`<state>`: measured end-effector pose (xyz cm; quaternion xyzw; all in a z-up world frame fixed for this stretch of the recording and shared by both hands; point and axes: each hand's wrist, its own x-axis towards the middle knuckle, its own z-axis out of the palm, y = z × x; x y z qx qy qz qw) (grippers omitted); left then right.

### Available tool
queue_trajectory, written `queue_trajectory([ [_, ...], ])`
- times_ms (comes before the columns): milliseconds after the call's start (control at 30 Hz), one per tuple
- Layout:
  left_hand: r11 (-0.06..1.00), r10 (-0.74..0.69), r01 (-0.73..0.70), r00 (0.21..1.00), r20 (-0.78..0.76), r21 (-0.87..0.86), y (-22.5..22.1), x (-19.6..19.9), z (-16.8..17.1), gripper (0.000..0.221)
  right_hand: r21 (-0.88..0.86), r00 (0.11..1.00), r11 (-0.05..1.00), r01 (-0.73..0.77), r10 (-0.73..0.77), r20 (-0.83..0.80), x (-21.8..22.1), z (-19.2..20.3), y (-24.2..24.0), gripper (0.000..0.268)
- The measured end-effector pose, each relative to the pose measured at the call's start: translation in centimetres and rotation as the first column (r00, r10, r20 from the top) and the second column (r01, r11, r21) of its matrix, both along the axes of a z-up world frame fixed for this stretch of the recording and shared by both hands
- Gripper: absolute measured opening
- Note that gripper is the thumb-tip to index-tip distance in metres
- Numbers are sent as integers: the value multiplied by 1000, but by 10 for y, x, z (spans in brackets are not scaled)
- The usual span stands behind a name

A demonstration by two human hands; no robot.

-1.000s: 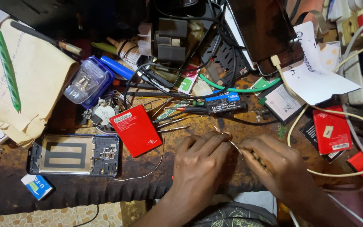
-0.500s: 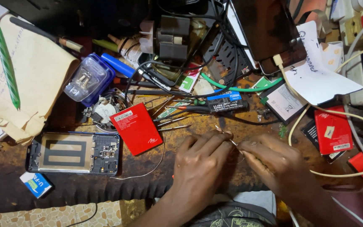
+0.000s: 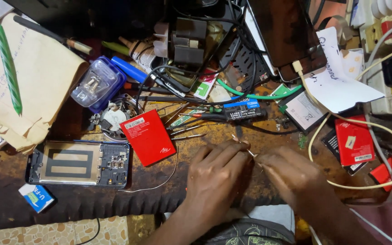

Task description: Soldering thin electrical wires together on a cluttered electronics repair workbench.

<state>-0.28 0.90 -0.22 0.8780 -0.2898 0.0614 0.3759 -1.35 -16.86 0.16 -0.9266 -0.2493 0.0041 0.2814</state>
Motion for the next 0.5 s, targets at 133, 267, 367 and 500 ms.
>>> queue_trajectory([
  [133, 1000, 19, -19, 1000, -12, -12, 0, 1, -1, 51, 118, 990, 985, 123, -115, -76, 3, -5, -3, 9],
  [267, 999, 37, -37, 999, -3, -15, -1, 1, -3, 34, 130, 978, 970, 205, -196, -76, 2, -5, -1, 10],
  [367, 998, 62, -61, 998, 20, -30, -3, 4, -3, 10, 129, 975, 969, 212, -200, -99, 3, -9, -4, 10],
  [500, 998, 68, -68, 998, 3, 2, -5, 6, -1, 9, 156, 970, 963, 218, -196, -144, 4, -11, -7, 11],
])
